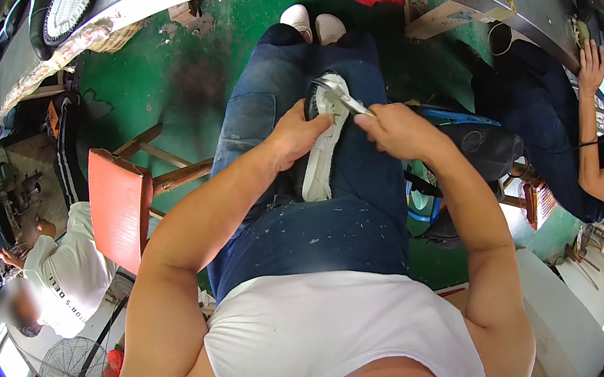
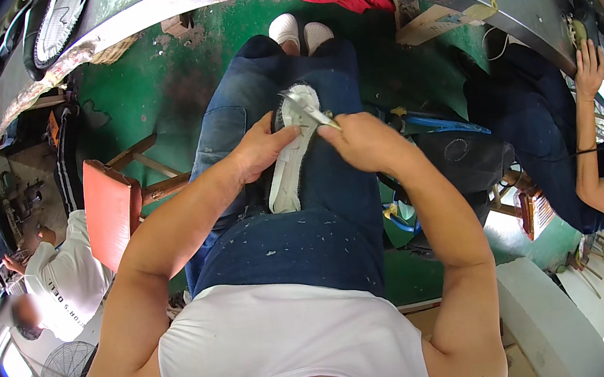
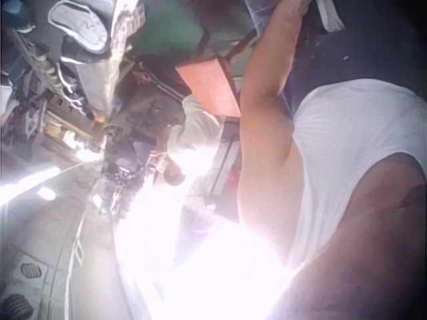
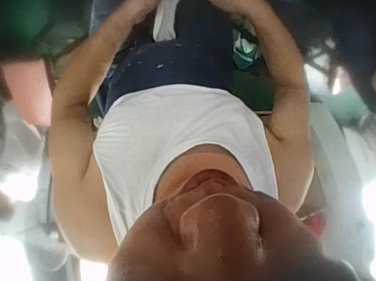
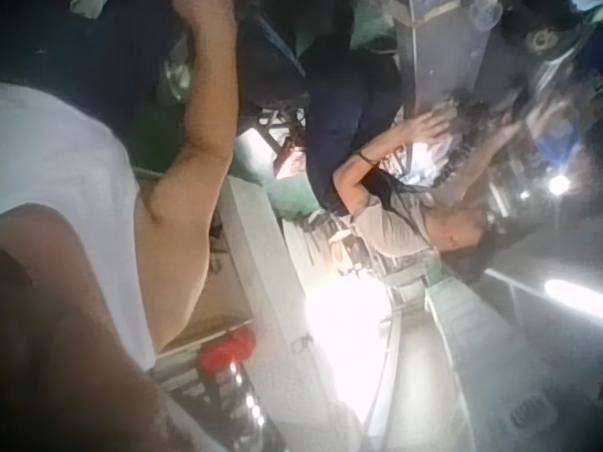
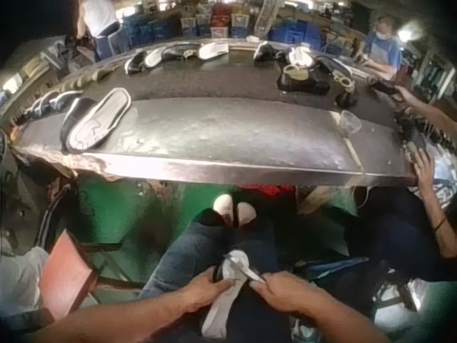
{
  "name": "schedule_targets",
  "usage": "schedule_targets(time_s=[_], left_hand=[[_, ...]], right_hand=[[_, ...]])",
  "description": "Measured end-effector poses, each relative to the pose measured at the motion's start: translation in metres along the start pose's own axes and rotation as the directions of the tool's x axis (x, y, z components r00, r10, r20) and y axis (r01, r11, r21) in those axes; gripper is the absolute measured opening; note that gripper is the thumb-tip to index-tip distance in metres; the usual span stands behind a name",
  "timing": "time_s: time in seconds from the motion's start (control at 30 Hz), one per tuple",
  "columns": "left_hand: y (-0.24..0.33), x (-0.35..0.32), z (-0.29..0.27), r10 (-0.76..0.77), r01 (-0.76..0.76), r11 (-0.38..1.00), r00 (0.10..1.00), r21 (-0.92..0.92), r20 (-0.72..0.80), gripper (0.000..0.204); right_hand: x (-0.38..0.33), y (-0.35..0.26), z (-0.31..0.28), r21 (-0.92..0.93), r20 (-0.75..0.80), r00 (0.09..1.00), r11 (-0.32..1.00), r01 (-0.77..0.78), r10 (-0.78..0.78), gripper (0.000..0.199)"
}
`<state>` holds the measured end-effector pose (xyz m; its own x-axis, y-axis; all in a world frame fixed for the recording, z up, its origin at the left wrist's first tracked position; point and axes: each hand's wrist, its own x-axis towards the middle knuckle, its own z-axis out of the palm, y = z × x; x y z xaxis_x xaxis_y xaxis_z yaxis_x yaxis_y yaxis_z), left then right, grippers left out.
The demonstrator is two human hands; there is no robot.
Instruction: Using a lasting pincer to pull shoe uppers over a last and secure them to the insole.
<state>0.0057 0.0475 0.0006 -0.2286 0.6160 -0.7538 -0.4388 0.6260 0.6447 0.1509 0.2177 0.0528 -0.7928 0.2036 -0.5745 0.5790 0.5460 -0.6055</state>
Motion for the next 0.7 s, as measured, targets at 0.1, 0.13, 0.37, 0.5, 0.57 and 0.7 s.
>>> schedule_targets(time_s=[0.1,0.13,0.37,0.5,0.57,0.7], left_hand=[[-0.007,0.006,-0.009,0.024,-0.024,1.0,0.999,-0.013,0.025,0.048],[-0.003,0.007,-0.01,0.026,-0.026,1.0,0.999,-0.015,0.029,0.048],[0.013,0.002,-0.018,-0.048,0.075,0.989,0.979,-0.13,0.199,0.049],[0.004,0.006,-0.017,-0.036,0.07,0.984,0.979,-0.167,0.201,0.05],[0.001,0.007,-0.017,-0.022,0.06,0.982,0.978,-0.18,0.207,0.051],[-0.001,0.003,-0.015,-0.005,0.029,0.991,0.983,-0.128,0.181,0.053]], right_hand=[[-0.01,0.004,-0.014,0.161,0.129,0.984,0.977,-0.141,0.121,0.048],[-0.022,0.005,-0.015,0.231,0.105,0.989,0.965,-0.128,0.106,0.048],[-0.072,-0.012,0.003,0.108,0.336,0.942,0.994,-0.027,-0.011,0.041],[-0.081,-0.012,0.033,-0.083,0.03,0.987,0.983,0.161,-0.159,0.039],[-0.084,-0.006,0.038,-0.082,0.032,0.989,0.986,0.148,-0.145,0.04],[-0.087,-0.011,0.036,0.022,0.172,0.983,0.998,0.06,-0.063,0.04]])
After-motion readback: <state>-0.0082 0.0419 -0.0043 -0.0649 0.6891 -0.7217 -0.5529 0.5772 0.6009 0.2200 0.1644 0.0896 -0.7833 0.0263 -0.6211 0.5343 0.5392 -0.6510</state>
